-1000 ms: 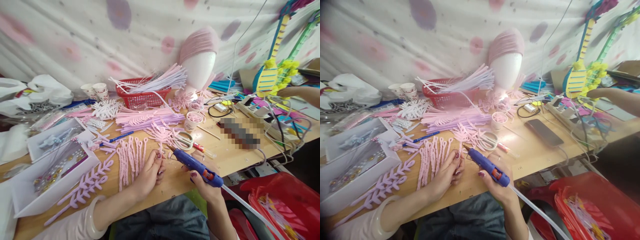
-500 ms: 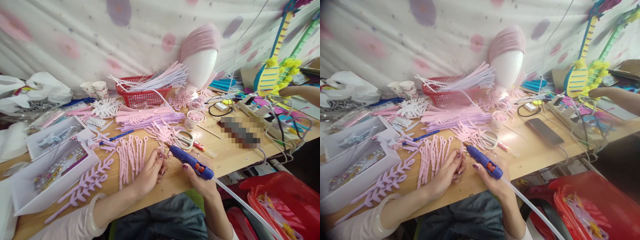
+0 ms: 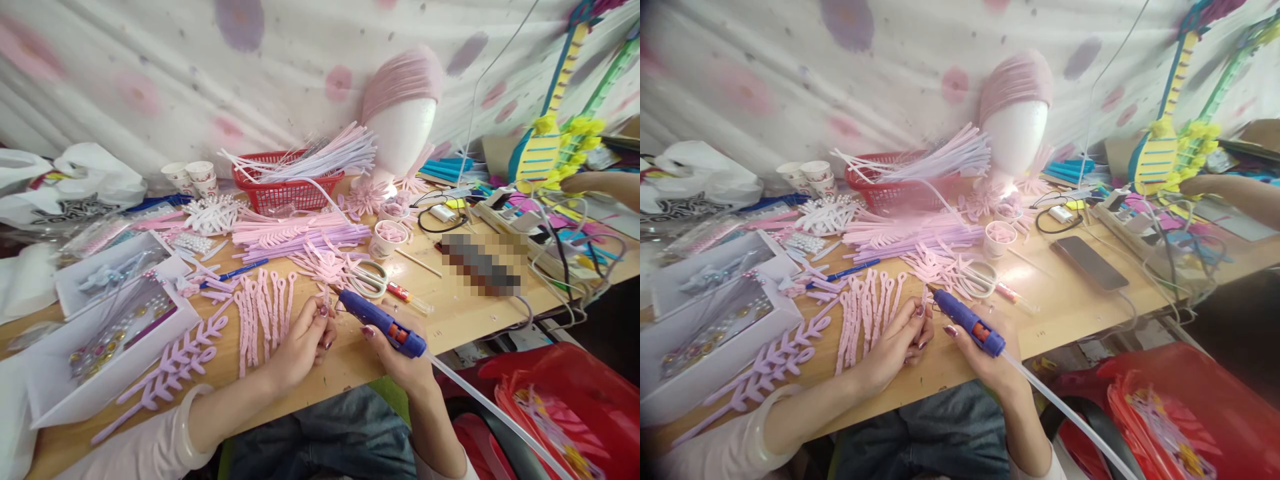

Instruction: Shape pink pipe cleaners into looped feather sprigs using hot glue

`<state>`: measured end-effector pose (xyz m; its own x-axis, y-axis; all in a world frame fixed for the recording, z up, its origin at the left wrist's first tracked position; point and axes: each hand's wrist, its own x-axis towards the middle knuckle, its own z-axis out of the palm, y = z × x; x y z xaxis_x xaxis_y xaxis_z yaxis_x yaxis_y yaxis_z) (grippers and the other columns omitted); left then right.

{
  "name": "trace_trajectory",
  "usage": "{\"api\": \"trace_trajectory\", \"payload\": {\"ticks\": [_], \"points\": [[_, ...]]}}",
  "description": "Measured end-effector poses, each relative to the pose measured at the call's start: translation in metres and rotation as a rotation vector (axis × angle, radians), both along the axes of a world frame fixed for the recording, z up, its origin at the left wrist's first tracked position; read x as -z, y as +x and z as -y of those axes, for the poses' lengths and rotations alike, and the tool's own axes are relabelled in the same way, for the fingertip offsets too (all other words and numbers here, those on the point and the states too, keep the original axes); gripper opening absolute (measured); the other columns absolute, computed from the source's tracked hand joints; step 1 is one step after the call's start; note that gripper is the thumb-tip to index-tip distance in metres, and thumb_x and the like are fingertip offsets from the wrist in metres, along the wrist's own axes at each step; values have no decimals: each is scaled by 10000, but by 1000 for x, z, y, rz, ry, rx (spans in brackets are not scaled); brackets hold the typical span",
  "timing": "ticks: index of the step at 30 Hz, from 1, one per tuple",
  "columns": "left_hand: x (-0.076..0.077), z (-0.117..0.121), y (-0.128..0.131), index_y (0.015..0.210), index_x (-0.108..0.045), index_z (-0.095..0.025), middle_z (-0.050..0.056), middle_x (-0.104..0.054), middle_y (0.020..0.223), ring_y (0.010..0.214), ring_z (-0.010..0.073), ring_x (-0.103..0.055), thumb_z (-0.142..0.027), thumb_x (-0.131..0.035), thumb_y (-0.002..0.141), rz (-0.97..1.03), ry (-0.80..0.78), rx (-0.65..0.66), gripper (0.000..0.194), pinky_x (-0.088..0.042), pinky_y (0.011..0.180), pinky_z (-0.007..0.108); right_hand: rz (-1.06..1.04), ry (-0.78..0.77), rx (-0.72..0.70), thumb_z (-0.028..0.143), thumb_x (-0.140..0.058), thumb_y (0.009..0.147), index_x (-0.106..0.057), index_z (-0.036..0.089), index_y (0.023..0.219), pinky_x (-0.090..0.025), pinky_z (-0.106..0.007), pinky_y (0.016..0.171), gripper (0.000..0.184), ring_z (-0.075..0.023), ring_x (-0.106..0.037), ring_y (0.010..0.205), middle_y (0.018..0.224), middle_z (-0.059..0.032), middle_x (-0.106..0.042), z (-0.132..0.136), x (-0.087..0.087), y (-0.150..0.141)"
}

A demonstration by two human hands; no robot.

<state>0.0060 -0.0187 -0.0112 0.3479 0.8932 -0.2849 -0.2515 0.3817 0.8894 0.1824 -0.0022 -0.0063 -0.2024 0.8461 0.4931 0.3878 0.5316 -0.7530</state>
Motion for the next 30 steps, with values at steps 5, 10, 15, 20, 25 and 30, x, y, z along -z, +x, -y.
{"api": "trace_trajectory", "payload": {"ticks": [5,10,15,20,25,30], "points": [[-1,0,0,889,-400,-242,-89,-390,614,444,45,-195,-524,-429,911,5,-3,-11,284,-143,450,193,40,-22,-14,332,-608,848,-579,213,689,-388,-265,522,200,-146,-504,550,594,22,-533,-1,-3,2],[1,-1,0,878,-401,-239,-88,-397,619,446,41,-199,-521,-435,910,9,-10,-12,286,-149,457,195,54,-51,-34,342,-598,851,-563,213,680,-386,-280,546,217,-158,-503,570,599,15,-529,0,-5,5],[-1,0,1,846,-395,-234,-88,-397,617,438,36,-197,-514,-466,895,21,-10,-19,293,-137,451,193,82,-73,-53,321,-599,854,-584,208,688,-389,-285,564,201,-157,-507,577,609,10,-555,0,-5,6],[-3,-1,0,837,-403,-232,-85,-397,617,438,35,-203,-536,-479,883,19,-20,-18,317,-136,449,189,95,-91,-58,319,-608,851,-607,210,735,-395,-284,580,159,-154,-508,583,620,14,-554,0,-7,8],[-1,-1,0,842,-416,-230,-80,-416,630,444,35,-224,-543,-476,886,7,-18,-36,322,-176,450,177,136,-117,-18,362,-604,847,-659,213,793,-418,-291,596,167,-166,-535,587,642,-1,-593,-1,-10,10],[3,-1,1,823,-414,-232,-97,-345,589,424,32,-209,-565,-513,864,65,-40,-94,351,-166,430,166,155,-213,227,492,-589,812,-676,211,758,-432,-289,559,299,-183,-575,587,649,-20,-644,-6,-11,28]]}}
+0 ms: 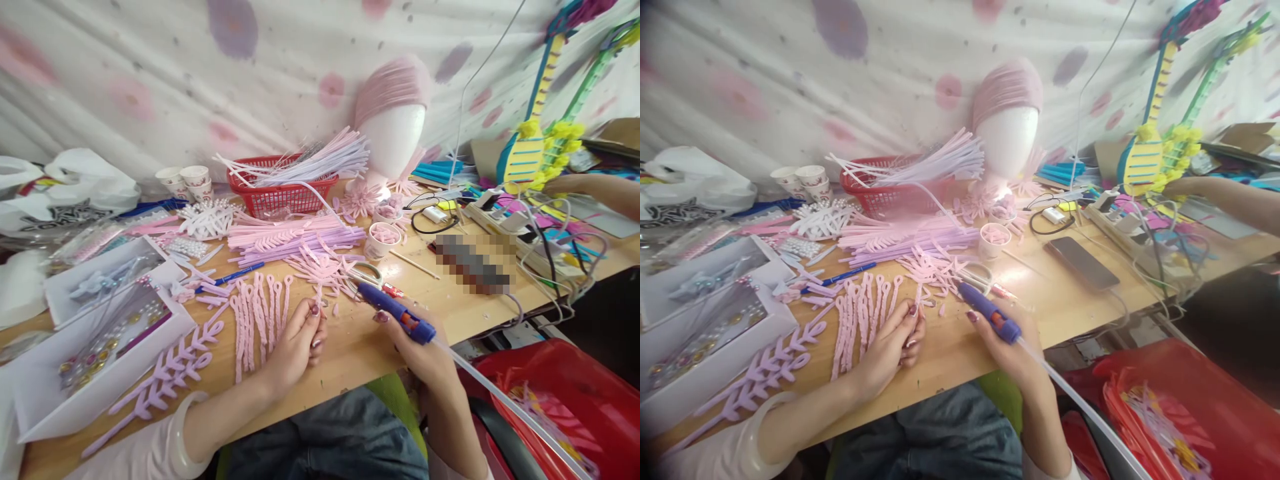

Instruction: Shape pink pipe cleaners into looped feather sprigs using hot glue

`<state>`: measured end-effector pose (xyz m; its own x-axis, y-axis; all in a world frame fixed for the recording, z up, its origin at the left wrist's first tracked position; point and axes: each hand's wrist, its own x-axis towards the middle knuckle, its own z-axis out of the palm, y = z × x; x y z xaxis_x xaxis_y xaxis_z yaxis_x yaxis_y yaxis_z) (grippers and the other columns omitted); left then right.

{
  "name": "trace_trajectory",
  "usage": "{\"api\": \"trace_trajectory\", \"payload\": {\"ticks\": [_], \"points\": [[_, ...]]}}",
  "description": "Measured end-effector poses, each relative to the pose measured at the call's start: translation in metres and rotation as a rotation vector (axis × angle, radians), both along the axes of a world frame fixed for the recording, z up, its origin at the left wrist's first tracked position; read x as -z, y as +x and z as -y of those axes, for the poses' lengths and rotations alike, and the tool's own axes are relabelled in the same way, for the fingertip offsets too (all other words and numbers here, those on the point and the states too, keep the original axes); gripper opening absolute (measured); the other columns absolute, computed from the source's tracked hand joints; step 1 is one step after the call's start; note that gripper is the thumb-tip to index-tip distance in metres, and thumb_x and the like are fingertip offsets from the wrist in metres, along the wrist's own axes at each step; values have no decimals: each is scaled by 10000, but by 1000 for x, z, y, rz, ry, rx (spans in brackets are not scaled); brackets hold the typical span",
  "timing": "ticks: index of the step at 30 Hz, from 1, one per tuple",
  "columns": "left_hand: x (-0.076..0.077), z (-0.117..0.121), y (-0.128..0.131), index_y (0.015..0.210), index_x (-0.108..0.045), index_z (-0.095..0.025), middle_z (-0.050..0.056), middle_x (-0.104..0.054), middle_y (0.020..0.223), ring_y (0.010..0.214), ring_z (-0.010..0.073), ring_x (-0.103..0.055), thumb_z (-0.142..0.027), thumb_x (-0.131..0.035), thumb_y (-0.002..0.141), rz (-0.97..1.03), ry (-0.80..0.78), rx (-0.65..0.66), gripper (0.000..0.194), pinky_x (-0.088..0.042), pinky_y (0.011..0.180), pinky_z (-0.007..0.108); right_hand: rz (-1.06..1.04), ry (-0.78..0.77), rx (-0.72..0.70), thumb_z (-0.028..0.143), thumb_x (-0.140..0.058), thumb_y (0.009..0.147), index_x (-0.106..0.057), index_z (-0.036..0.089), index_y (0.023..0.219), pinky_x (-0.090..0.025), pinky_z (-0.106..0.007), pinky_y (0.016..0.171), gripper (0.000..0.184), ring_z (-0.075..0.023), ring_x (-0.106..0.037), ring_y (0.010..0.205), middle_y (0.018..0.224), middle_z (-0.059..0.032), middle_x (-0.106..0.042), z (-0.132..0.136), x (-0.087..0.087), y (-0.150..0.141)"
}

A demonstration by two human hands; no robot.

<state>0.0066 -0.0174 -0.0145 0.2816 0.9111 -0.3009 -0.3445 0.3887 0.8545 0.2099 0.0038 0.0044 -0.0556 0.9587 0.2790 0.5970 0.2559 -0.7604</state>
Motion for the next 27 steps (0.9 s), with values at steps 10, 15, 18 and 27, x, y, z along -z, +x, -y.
{"api": "trace_trajectory", "payload": {"ticks": [10,15,18,27], "points": [[3,0,2,774,-406,-209,-101,-326,597,428,16,-251,-548,-648,781,70,-58,-242,417,-190,422,149,194,-265,550,692,-488,780,-748,186,880,-439,-348,605,577,-261,-624,653,693,-78,-696,-36,0,62],[1,0,1,766,-393,-208,-103,-338,596,432,15,-266,-520,-664,779,63,-65,-314,414,-192,417,144,219,-134,494,639,-537,789,-730,180,811,-423,-350,623,499,-269,-613,661,676,-91,-682,-38,1,67],[-1,0,1,761,-384,-209,-105,-339,592,427,12,-259,-510,-666,779,65,-73,-342,413,-190,414,142,308,-45,650,654,-643,693,-667,173,754,-383,-349,561,486,-259,-558,600,678,-107,-651,-19,2,70],[-3,0,2,760,-368,-214,-105,-355,596,419,9,-277,-484,-672,774,62,-101,-348,406,-196,414,143,193,68,39,365,-553,898,-584,216,771,-425,-311,633,199,-196,-542,683,733,-40,-600,14,-4,4]]}}
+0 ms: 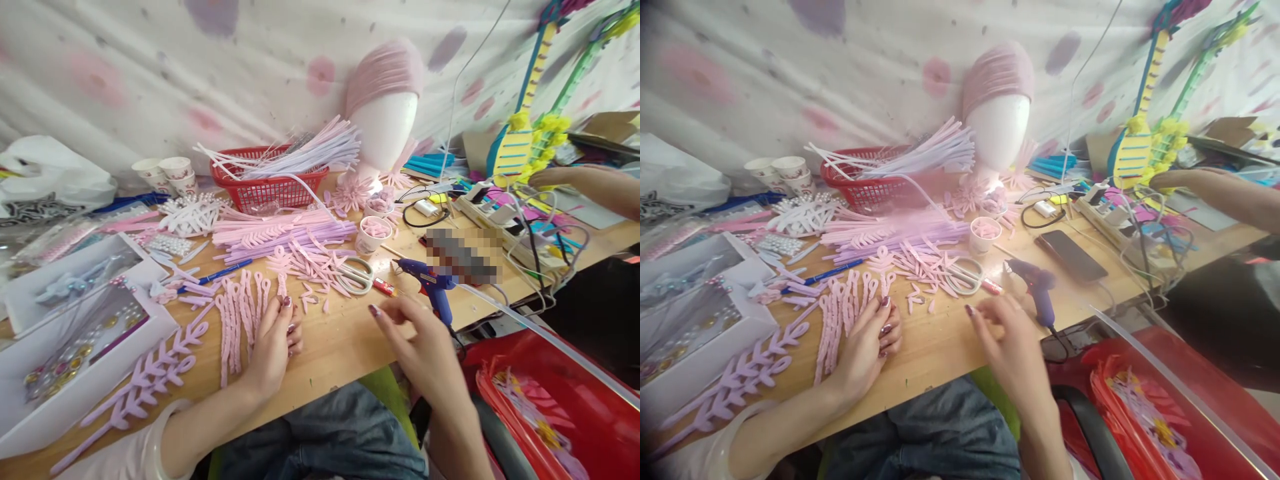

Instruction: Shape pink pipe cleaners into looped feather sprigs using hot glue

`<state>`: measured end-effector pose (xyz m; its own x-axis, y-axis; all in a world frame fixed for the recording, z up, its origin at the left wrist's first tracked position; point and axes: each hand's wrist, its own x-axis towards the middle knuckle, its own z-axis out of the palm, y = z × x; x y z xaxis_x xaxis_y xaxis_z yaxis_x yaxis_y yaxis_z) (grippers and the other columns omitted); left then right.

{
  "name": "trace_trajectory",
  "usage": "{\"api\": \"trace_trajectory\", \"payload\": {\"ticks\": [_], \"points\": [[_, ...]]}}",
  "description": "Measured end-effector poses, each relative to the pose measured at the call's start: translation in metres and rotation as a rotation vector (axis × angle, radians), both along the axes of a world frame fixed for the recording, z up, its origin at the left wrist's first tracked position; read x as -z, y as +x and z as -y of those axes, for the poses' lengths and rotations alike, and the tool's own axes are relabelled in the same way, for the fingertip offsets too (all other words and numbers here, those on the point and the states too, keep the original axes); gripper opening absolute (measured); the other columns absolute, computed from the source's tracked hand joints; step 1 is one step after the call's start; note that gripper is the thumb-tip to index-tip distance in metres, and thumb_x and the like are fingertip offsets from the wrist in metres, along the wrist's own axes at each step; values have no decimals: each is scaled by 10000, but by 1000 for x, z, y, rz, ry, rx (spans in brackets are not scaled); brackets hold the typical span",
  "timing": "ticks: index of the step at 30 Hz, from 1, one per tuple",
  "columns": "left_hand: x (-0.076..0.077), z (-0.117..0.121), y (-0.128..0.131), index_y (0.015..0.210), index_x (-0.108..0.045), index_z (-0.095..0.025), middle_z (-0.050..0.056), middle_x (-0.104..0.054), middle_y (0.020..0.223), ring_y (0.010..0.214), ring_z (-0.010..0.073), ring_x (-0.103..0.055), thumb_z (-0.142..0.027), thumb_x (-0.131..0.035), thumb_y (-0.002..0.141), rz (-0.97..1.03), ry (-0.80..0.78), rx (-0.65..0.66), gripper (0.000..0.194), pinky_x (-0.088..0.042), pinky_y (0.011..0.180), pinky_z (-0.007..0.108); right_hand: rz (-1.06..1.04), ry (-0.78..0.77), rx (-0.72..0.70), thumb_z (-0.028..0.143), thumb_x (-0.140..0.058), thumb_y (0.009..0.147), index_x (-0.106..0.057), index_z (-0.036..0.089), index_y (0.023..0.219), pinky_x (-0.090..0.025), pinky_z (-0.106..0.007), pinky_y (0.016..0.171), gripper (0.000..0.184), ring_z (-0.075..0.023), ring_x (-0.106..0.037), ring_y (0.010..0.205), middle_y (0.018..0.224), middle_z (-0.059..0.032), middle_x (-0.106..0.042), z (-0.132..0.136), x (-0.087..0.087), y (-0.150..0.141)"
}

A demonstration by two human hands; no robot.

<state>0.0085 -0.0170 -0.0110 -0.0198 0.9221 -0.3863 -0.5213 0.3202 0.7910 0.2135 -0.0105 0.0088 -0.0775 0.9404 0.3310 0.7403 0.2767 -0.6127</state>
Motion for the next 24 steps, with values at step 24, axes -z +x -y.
{"api": "trace_trajectory", "payload": {"ticks": [24], "points": [[4,-2,0,858,-462,-209,-116,-284,572,412,24,-211,-584,-638,758,-15,-34,97,426,-133,402,166,-818,-412,-386,382,-655,839,-628,208,818,-458,-336,869,177,-215,-587,971,1001,-54,-620,-26,8,-60]]}}
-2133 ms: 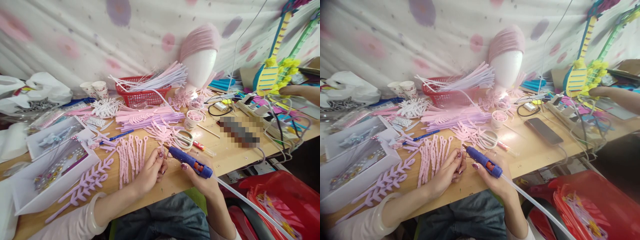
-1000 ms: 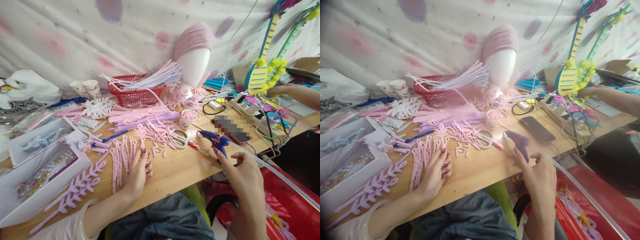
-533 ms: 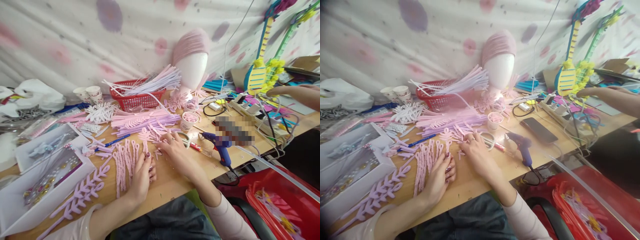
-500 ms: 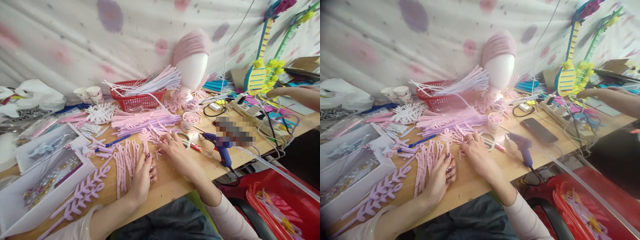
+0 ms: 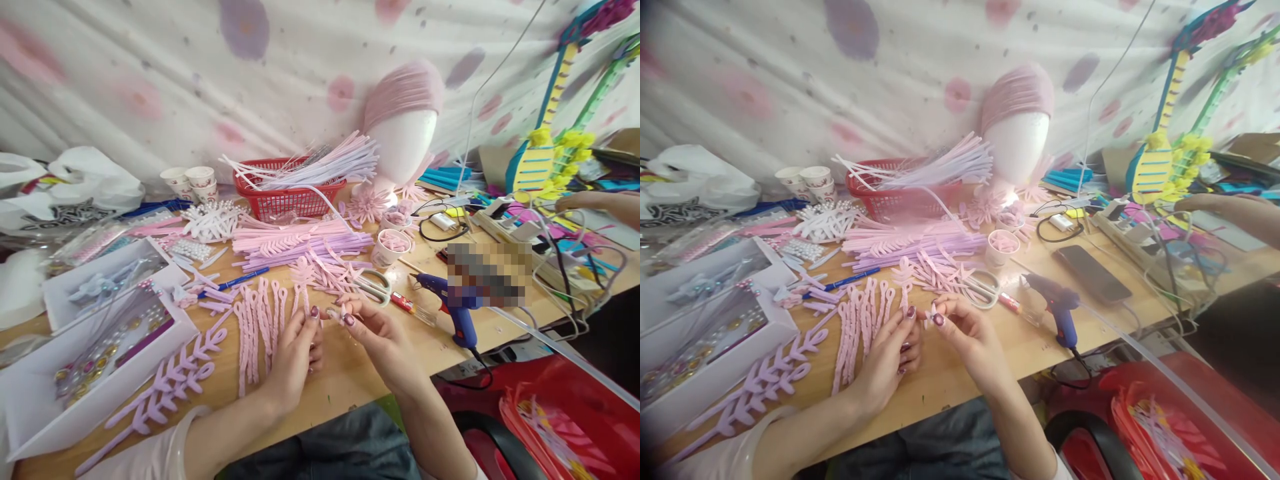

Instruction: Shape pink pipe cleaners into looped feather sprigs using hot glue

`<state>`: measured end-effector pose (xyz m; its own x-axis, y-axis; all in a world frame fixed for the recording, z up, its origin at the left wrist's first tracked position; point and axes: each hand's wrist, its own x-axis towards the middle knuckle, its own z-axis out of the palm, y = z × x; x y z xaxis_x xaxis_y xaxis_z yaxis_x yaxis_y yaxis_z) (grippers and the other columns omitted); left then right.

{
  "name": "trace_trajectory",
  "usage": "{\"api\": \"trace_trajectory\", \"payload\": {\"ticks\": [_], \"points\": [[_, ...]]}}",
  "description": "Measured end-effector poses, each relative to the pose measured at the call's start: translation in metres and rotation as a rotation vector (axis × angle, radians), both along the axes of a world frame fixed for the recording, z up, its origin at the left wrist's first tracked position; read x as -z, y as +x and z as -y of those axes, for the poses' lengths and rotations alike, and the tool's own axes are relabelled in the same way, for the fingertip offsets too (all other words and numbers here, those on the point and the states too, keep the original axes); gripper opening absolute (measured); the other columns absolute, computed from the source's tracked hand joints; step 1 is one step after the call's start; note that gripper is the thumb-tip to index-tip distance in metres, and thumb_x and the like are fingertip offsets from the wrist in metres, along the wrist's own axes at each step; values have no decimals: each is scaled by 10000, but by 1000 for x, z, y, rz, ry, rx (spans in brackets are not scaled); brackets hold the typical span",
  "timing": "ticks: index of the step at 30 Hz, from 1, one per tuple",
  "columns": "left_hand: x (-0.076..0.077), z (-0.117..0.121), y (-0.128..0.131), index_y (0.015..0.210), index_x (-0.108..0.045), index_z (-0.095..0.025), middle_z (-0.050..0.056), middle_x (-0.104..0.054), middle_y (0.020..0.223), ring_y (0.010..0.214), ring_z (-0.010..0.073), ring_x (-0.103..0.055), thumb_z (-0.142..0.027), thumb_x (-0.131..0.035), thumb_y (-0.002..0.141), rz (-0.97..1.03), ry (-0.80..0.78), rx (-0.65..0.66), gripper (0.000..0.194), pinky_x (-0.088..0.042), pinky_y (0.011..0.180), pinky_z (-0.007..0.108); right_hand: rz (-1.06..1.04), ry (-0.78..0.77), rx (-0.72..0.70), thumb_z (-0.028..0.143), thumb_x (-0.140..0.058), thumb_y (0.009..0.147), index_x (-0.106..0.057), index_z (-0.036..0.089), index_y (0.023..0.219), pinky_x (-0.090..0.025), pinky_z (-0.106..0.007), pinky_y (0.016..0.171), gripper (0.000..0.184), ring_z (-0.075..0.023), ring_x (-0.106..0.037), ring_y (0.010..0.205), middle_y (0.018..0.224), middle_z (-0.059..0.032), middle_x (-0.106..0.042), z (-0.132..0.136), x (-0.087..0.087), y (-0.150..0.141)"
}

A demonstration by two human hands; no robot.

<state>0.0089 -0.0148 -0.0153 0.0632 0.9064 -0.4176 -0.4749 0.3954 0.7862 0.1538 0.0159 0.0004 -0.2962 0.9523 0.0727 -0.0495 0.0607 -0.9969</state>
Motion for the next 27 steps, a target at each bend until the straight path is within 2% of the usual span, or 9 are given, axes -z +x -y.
{"api": "trace_trajectory", "payload": {"ticks": [4,7,11,14,18,23,27], "points": [[0,0,-1,790,-452,-199,-114,-268,556,422,26,-199,-571,-631,777,-1,25,38,412,-134,406,165,-146,-188,4,389,-699,807,-657,211,836,-452,-327,888,185,-196,-604,922,929,-37,-653,8,15,-5],[-1,0,-1,769,-439,-203,-118,-261,539,426,30,-185,-565,-662,752,-12,48,48,426,-127,406,164,-186,-230,37,406,-732,771,-680,215,859,-460,-326,873,216,-193,-617,879,901,-35,-673,9,20,-7],[-1,0,-1,772,-441,-208,-120,-243,536,423,34,-173,-546,-682,739,-9,57,51,416,-123,401,164,-205,-269,47,411,-763,731,-690,207,857,-478,-306,800,251,-197,-608,855,898,-50,-677,11,20,-8],[-1,0,-1,767,-448,-205,-120,-242,536,421,33,-180,-535,-681,742,-7,62,46,404,-128,402,164,-196,-275,36,421,-756,735,-680,199,828,-467,-275,710,253,-186,-582,809,878,-51,-660,13,18,-8],[-2,1,0,799,-484,-201,-122,-262,520,417,32,-184,-520,-689,737,-25,70,40,384,-129,400,165,-189,-252,37,436,-698,796,-667,211,852,-401,-238,600,234,-127,-496,649,767,-2,-598,14,14,-5],[-4,1,0,799,-498,-193,-122,-284,503,420,31,-195,-501,-688,741,-59,76,45,366,-142,399,163,-132,-167,86,401,-711,793,-662,199,753,-412,-252,679,212,-133,-506,681,724,3,-592,10,10,-4],[-3,1,1,777,-467,-198,-127,-278,496,417,29,-204,-478,-676,758,-60,82,24,350,-155,403,162,-172,-131,198,383,-744,755,-666,209,742,-425,-259,702,191,-140,-529,705,757,-4,-621,11,15,-2]]}}
